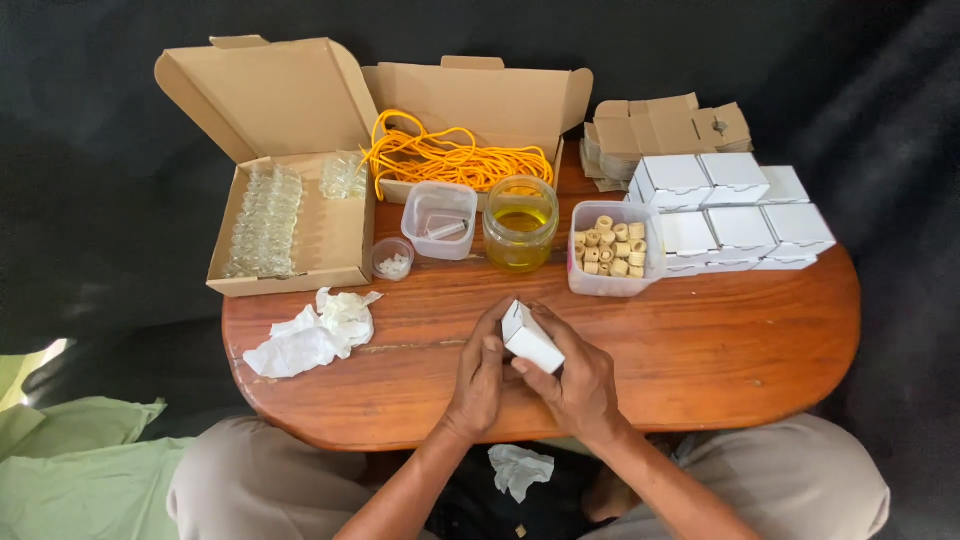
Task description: Assembling car perfume diffusers by wiping bottles, threading strings through wooden caps, and packaging them into small boxes.
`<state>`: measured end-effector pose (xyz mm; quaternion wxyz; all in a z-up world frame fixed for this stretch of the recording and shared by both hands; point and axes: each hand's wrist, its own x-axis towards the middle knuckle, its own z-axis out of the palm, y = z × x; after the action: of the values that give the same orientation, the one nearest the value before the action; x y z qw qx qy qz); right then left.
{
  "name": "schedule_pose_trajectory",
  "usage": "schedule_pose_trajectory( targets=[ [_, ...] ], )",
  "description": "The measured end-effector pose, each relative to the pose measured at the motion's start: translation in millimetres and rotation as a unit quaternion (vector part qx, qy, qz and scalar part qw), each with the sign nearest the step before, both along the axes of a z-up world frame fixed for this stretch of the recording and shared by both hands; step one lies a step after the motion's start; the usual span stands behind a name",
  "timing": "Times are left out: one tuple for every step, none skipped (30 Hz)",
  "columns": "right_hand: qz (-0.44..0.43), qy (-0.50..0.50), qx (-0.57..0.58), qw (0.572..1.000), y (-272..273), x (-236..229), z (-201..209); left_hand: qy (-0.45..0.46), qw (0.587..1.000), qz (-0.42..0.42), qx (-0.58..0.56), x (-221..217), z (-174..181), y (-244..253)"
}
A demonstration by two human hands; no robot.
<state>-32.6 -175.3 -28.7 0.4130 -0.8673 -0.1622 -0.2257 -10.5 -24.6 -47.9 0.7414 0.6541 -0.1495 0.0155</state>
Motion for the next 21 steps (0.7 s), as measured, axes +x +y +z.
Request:
schedule_pose_trajectory(
  targets=[
    [-0.015, 0.011, 0.002, 1.0, -1, -1, -2, 0.028, 1.0, -0.004, -0.005, -1, 3, 0],
    [-0.028, 0.023, 0.005, 0.999, -2, -1, -4, 0.057, 0.998, -0.006, -0.009, -2, 6, 0],
    [-0.028, 0.022, 0.004, 0.999, -2, -1, -2, 0.057, 0.998, -0.007, -0.01, -2, 4, -1],
    [-0.04, 0.034, 0.013, 0.999, -1, -2, -1, 0.086, 0.996, -0.002, -0.01, -2, 1, -2],
    [-0.051, 0.046, 0.021, 0.997, -1, -2, 0, 0.115, 0.993, 0.003, -0.011, -2, -2, -3],
    [-0.052, 0.046, 0.021, 0.997, -1, -2, -3, 0.115, 0.993, 0.003, -0.012, -3, -4, -4],
    [-0.063, 0.035, 0.01, 0.997, -1, -2, -5, 0.138, 0.99, -0.002, -0.038, -3, -5, -5],
    [-0.074, 0.022, -0.002, 0.997, -2, 1, -7, 0.157, 0.985, -0.008, -0.065, -2, -6, -6],
    [-0.075, 0.019, -0.004, 0.997, 0, 0, -1, 0.155, 0.986, -0.009, -0.067, -3, -7, -7],
    [-0.074, -0.002, 0.005, 0.997, 2, -1, 6, 0.161, 0.984, -0.006, -0.082, -3, -8, -8],
    [-0.074, -0.024, 0.013, 0.997, 4, 0, 12, 0.167, 0.981, -0.004, -0.096, -2, -8, -9],
    [-0.079, -0.027, 0.013, 0.996, 0, 1, -1, 0.164, 0.982, -0.009, -0.096, -2, -7, -9],
    [-0.102, -0.005, 0.017, 0.995, -3, 3, -14, 0.166, 0.979, -0.012, -0.114, -1, -7, -10],
    [-0.126, 0.021, 0.021, 0.992, -7, 3, -29, 0.172, 0.976, -0.014, -0.133, -2, -9, -11],
    [-0.13, 0.02, 0.021, 0.991, -6, 2, -27, 0.173, 0.976, -0.019, -0.133, -2, -11, -12],
    [-0.136, 0.043, 0.029, 0.989, -5, 2, -25, 0.182, 0.973, -0.006, -0.142, -2, -13, -13],
    [-0.142, 0.066, 0.038, 0.987, -4, 3, -22, 0.19, 0.97, 0.007, -0.151, -2, -14, -14],
    [-0.144, 0.065, 0.036, 0.987, -5, 3, -21, 0.19, 0.97, 0.004, -0.153, -1, -15, -14],
    [-0.143, 0.068, 0.054, 0.986, -5, 4, -19, 0.178, 0.974, 0.005, -0.14, -1, -15, -14],
    [-0.135, 0.074, 0.07, 0.986, -5, 4, -18, 0.168, 0.977, 0.012, -0.128, -3, -17, -13],
    [-0.131, 0.075, 0.066, 0.986, -4, 4, -17, 0.169, 0.977, 0.016, -0.132, -4, -16, -12]
  ],
)
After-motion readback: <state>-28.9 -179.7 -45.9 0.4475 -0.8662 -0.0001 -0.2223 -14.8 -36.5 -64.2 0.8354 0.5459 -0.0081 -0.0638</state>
